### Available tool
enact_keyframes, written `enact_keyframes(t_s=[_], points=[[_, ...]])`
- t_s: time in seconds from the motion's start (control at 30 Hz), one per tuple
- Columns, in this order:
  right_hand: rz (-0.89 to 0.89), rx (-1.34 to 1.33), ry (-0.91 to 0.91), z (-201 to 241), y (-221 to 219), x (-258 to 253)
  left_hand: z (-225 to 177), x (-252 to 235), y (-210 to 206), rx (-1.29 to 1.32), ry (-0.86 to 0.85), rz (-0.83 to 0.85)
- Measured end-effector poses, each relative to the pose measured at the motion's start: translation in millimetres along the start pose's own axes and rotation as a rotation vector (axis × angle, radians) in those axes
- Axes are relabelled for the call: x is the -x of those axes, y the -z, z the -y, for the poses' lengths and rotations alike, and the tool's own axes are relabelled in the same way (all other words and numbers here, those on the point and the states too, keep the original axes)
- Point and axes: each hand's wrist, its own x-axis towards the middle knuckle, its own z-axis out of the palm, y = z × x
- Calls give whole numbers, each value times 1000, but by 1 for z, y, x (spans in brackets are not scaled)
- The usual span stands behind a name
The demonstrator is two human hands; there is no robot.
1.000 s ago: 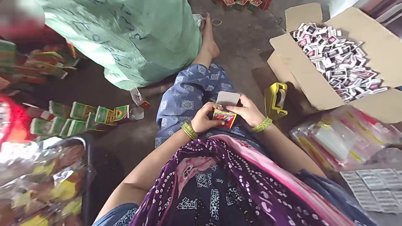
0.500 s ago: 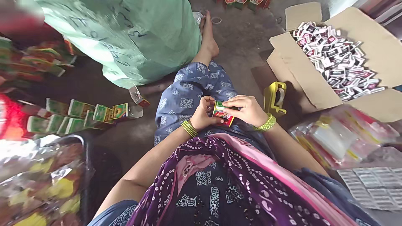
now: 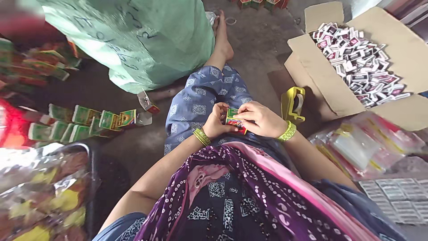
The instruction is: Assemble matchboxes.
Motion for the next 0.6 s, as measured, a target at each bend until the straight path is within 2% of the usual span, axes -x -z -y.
enact_keyframes(t_s=[0.07, 0.2, 0.33, 0.5, 0.6], points=[[-35, 1, -11, -1, -6, 5, 1, 0, -1, -11, 8, -18], [-261, 46, -135, 1, -32, 24, 3, -2, -1, -21, 28, -56], [-290, -46, -220, 4, -43, 39, 2, 0, -2, -48, 15, -9], [-275, -361, -383, -2, -29, 52, -4, 0, -3, -87, -54, 20], [-402, -286, -645, -19, -4, 79, -5, 4, 0, -48, -9, -55]])
